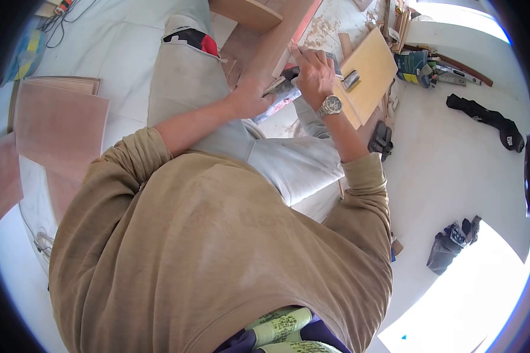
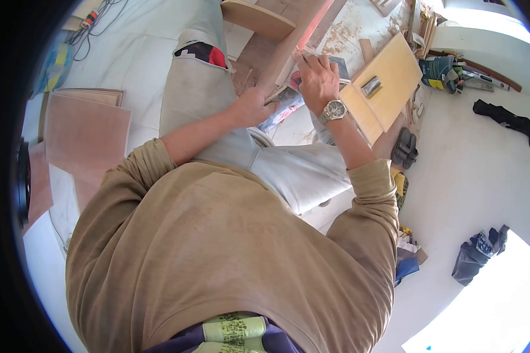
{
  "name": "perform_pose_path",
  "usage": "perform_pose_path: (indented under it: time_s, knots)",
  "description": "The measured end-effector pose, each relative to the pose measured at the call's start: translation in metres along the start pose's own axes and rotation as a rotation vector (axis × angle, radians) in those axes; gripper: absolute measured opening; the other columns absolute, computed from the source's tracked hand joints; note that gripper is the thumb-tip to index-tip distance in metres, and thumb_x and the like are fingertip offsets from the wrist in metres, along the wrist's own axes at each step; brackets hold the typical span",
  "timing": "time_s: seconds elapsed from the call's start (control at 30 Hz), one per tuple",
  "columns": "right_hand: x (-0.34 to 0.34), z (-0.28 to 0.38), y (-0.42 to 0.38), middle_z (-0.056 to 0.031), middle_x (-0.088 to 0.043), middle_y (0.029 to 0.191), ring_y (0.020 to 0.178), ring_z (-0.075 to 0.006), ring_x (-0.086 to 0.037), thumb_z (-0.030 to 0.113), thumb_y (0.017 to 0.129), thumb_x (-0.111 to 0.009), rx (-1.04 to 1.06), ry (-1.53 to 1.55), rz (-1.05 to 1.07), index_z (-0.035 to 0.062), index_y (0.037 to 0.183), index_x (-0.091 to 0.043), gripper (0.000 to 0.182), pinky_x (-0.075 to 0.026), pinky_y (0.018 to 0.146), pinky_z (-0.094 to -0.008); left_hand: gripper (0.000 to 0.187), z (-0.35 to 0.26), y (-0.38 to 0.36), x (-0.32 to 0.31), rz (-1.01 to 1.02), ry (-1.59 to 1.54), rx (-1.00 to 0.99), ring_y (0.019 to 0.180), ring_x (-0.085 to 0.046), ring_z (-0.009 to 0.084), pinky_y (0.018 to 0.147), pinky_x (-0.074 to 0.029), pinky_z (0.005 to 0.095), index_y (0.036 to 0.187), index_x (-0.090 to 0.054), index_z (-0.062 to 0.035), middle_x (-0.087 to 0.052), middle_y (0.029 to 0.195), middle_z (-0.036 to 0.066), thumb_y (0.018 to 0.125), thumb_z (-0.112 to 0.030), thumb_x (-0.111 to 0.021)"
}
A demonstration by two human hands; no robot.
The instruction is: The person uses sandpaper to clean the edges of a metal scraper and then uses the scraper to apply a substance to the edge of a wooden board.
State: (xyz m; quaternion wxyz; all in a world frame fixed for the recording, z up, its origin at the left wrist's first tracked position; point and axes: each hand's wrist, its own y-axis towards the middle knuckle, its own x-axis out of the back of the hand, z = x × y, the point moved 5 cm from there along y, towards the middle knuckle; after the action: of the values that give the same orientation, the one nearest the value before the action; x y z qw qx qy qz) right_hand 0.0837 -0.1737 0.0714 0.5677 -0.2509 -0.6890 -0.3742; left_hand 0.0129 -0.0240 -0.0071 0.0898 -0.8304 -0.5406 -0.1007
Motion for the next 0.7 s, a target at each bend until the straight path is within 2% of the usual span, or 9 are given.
perform_pose_path:
  time_s: [0.07, 0.17, 0.3, 0.37, 0.4, 0.43, 0.53, 0.7]
  knots:
    - [0.014, 0.004, 0.004, -0.0011, -0.073, 0.115, 0.103, -0.0247, -0.064, 0.001, 0.078, -0.065, -0.007, 0.055, 0.013, 0.0161, 0.125, -0.074, 0.051, -0.047, 0.087, -0.0417, 0.050, 0.004, 0.001, -0.004, -0.005, 0.017, -0.007, 0.110, -0.067, 0.0469, 0.096, -0.052, 0.0491, 0.139, -0.060, -0.0009, -0.070, 0.117, 0.032, 0.094, -0.021, -0.067]
    - [0.010, -0.021, 0.023, -0.0008, -0.075, 0.109, 0.103, -0.0257, -0.064, 0.004, 0.078, -0.066, -0.079, 0.013, -0.081, 0.0185, 0.121, -0.076, 0.047, -0.048, 0.086, -0.0427, 0.051, 0.006, 0.001, -0.005, 0.019, 0.027, 0.031, 0.109, -0.067, 0.0477, 0.096, -0.052, 0.0495, 0.140, -0.058, -0.0003, -0.070, 0.115, 0.032, 0.094, -0.020, -0.067]
    - [-0.012, -0.064, 0.048, -0.0046, -0.077, 0.112, 0.106, -0.0282, -0.066, 0.003, 0.076, -0.062, -0.187, -0.092, -0.032, 0.0222, 0.129, -0.076, 0.058, -0.049, 0.098, -0.0440, 0.053, 0.002, 0.001, -0.002, 0.014, 0.009, -0.001, 0.110, -0.066, 0.0484, 0.096, -0.051, 0.0492, 0.142, -0.058, 0.0000, -0.070, 0.115, 0.032, 0.094, -0.021, -0.068]
    - [-0.020, -0.070, 0.047, -0.0018, -0.077, 0.110, 0.104, -0.0274, -0.066, 0.004, 0.078, -0.062, -0.155, -0.096, -0.044, 0.0221, 0.121, -0.078, 0.049, -0.049, 0.091, -0.0439, 0.053, 0.002, 0.000, -0.002, -0.003, 0.034, -0.005, 0.110, -0.066, 0.0485, 0.097, -0.051, 0.0489, 0.142, -0.058, -0.0006, -0.069, 0.115, 0.032, 0.094, -0.021, -0.068]
    - [-0.020, -0.066, 0.050, -0.0005, -0.078, 0.108, 0.103, -0.0270, -0.066, 0.005, 0.079, -0.063, -0.137, -0.098, -0.048, 0.0220, 0.116, -0.079, 0.045, -0.049, 0.088, -0.0439, 0.053, 0.001, 0.000, -0.001, -0.009, 0.016, -0.003, 0.110, -0.066, 0.0485, 0.097, -0.051, 0.0489, 0.142, -0.058, -0.0009, -0.069, 0.115, 0.032, 0.094, -0.021, -0.068]
    - [-0.021, -0.062, 0.047, 0.0008, -0.078, 0.109, 0.101, -0.0255, -0.066, 0.004, 0.080, -0.063, -0.142, -0.087, -0.020, 0.0252, 0.117, -0.080, 0.046, -0.049, 0.088, -0.0430, 0.053, 0.000, -0.001, -0.001, -0.014, -0.003, -0.001, 0.110, -0.066, 0.0484, 0.097, -0.051, 0.0490, 0.142, -0.058, -0.0013, -0.069, 0.115, 0.032, 0.094, -0.021, -0.068]
    - [-0.007, -0.033, 0.029, 0.0018, -0.078, 0.112, 0.101, -0.0238, -0.066, 0.003, 0.081, -0.064, -0.109, 0.039, 0.003, 0.0253, 0.121, -0.079, 0.049, -0.048, 0.089, -0.0419, 0.053, 0.006, 0.000, -0.004, -0.018, -0.020, 0.002, 0.110, -0.066, 0.0480, 0.097, -0.051, 0.0490, 0.142, -0.058, -0.0023, -0.069, 0.116, 0.032, 0.094, -0.021, -0.068]
    - [0.009, 0.003, 0.004, 0.0013, -0.077, 0.113, 0.103, -0.0226, -0.064, 0.000, 0.078, -0.066, -0.043, 0.071, 0.042, 0.0173, 0.117, -0.078, 0.045, -0.046, 0.090, -0.0403, 0.049, 0.002, 0.001, -0.002, 0.014, -0.022, 0.035, 0.111, -0.066, 0.0471, 0.098, -0.051, 0.0484, 0.139, -0.060, -0.0013, -0.070, 0.116, 0.031, 0.094, -0.021, -0.067]
